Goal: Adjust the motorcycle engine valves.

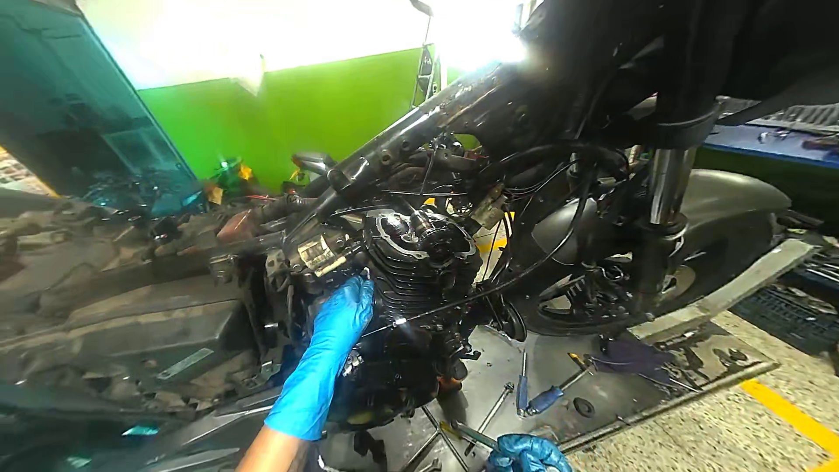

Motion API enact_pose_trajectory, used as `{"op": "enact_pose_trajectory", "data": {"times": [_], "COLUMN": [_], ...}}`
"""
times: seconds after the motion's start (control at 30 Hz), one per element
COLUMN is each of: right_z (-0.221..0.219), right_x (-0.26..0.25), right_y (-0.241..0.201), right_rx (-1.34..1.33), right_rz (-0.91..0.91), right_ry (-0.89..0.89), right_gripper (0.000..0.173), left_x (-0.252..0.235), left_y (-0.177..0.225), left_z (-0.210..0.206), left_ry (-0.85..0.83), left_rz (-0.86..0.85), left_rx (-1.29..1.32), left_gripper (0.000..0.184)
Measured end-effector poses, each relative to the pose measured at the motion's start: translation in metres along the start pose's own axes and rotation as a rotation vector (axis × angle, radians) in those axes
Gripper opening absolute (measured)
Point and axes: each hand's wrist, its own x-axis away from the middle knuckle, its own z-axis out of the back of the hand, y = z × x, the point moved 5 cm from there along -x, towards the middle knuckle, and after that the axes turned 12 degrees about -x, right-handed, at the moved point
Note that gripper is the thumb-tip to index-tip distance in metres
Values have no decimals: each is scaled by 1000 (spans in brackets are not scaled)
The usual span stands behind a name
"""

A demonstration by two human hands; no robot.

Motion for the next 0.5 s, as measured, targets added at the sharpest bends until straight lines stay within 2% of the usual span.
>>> {"op": "enact_pose_trajectory", "data": {"times": [0.07,0.13,0.17,0.23,0.27,0.33,0.37,0.43,0.5], "right_z": [1,3,3,3,2,2,2,4,4], "right_x": [-2,-2,-2,0,0,0,0,2,4], "right_y": [-1,0,1,2,2,2,2,3,4], "right_rx": [-9,-6,-4,3,8,27,29,18,1], "right_rz": [-1,-5,-12,-36,-41,-33,-30,-34,-50], "right_ry": [-13,-14,-12,-2,-1,2,4,15,23], "right_gripper": [27,27,26,26,26,28,28,28,28], "left_x": [14,39,46,33,27,26,22,8,14], "left_y": [15,46,51,31,22,26,22,2,2], "left_z": [13,42,47,32,26,29,22,-2,3], "left_ry": [-29,-182,-159,-43,-48,-162,-136,62,6], "left_rz": [27,60,63,27,38,71,55,-18,0], "left_rx": [16,69,72,47,48,70,76,64,119], "left_gripper": [43,41,41,45,48,48,46,41,41]}}
